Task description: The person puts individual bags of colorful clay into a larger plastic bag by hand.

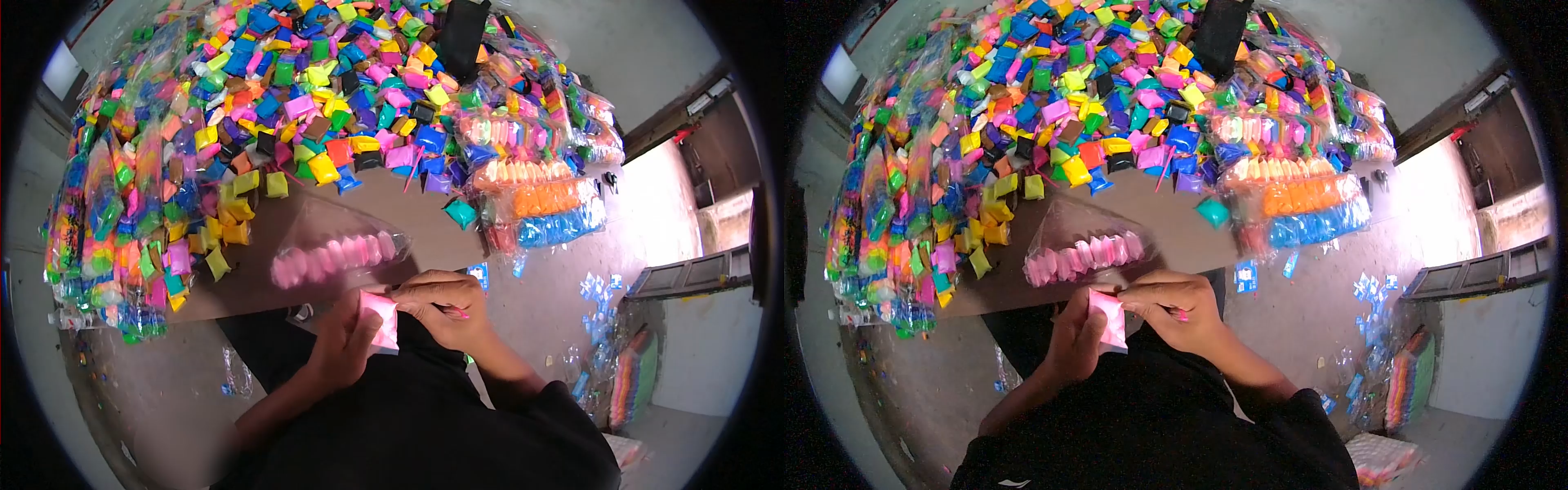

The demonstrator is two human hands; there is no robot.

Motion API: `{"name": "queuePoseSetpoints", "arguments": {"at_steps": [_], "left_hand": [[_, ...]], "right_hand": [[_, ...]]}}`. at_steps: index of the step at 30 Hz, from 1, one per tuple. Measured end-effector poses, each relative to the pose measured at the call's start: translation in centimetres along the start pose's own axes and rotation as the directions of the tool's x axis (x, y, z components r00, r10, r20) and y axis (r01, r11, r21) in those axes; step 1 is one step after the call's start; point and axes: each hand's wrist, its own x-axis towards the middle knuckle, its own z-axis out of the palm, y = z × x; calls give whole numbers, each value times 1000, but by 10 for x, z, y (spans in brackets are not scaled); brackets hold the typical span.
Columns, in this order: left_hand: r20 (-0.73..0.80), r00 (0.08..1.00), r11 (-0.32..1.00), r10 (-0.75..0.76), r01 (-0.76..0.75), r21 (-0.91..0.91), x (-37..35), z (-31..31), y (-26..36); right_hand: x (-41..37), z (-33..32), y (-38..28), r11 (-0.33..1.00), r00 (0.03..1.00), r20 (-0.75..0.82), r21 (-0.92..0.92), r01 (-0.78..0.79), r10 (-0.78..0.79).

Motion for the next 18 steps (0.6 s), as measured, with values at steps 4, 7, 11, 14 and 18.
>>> {"name": "queuePoseSetpoints", "arguments": {"at_steps": [4,7,11,14,18], "left_hand": [[83,986,952,-147,164,-259,-8,-5,13],[66,994,853,-81,104,-511,-3,-15,-12],[-45,996,902,-76,50,-430,2,-5,-5],[-9,1000,897,10,-13,-442,0,-12,-15],[-141,987,963,81,-114,-243,0,-8,-13]], "right_hand": [[-2,1,2,1000,1000,12,25,-16,15],[-1,1,4,992,996,9,79,-93,93],[-6,3,10,947,979,48,246,-205,199],[-10,11,8,891,958,58,355,-283,281],[-13,23,1,805,930,11,497,-323,366]]}}
